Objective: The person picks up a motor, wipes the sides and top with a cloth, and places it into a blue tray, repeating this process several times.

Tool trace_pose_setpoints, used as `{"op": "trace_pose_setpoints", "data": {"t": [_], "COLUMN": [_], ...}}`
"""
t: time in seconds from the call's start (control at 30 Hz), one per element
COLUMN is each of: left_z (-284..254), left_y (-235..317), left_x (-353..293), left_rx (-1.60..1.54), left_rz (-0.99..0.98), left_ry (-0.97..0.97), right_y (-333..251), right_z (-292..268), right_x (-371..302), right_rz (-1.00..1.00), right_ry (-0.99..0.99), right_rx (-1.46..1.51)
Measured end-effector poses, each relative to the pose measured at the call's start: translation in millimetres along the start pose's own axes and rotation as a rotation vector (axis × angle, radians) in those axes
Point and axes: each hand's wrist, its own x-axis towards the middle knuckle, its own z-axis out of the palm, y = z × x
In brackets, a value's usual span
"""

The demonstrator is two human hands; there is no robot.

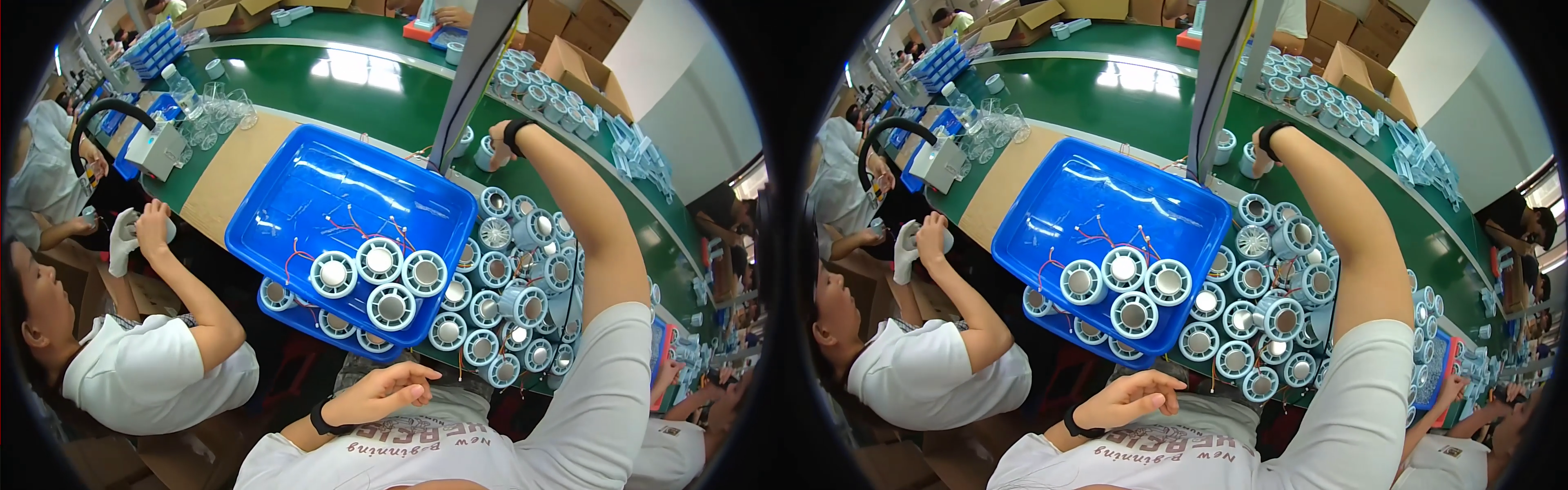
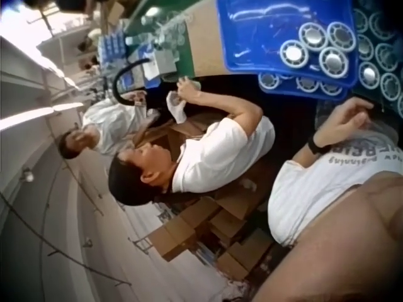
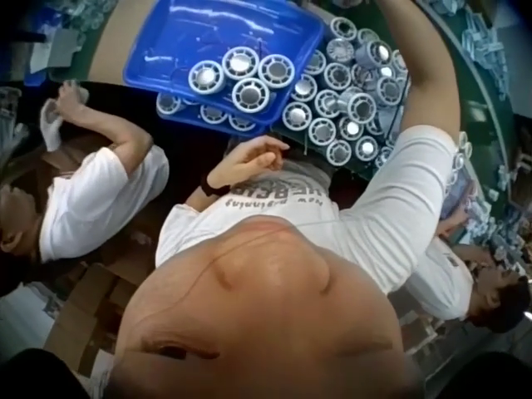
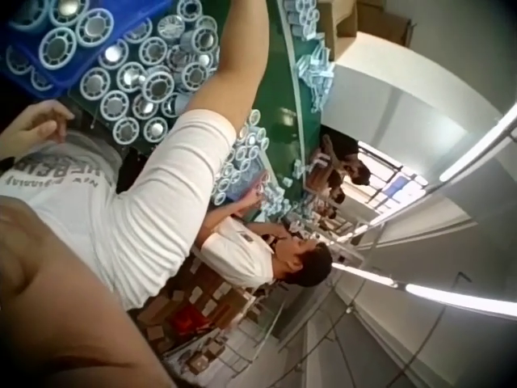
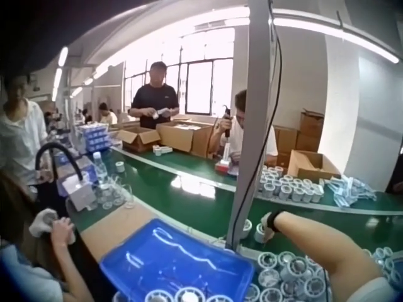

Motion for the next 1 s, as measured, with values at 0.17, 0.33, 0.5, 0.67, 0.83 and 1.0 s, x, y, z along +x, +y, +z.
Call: {"op": "trace_pose_setpoints", "data": {"t": [0.17, 0.33, 0.5, 0.67, 0.83, 1.0], "left_z": [1.4, 10.5, 29.8, 45.9, 72.0, 75.6], "left_y": [-4.4, -15.9, -19.3, -28.6, -29.7, -43.5], "left_x": [-0.7, 4.9, 5.6, 15.7, 18.8, 26.7], "left_rx": [0.02, -0.013, 0.008, -0.119, -0.294, -0.254], "left_rz": [-0.005, -0.006, -0.031, -0.081, -0.107, -0.126], "left_ry": [-0.031, -0.164, -0.311, -0.361, -0.421, -0.431], "right_y": [24.0, 20.5, -26.5, -92.9, -131.9, -148.8], "right_z": [-10.8, 2.2, 50.6, 126.5, 189.8, 253.1], "right_x": [-47.2, -197.1, -346.0, -441.5, -464.4, -438.5], "right_rz": [-0.031, 0.041, -0.05, -0.17, -0.325, -0.312], "right_ry": [0.111, 0.53, 0.551, 0.551, 0.43, 0.686], "right_rx": [-0.078, -0.042, 0.066, 0.243, 0.486, 0.794]}}
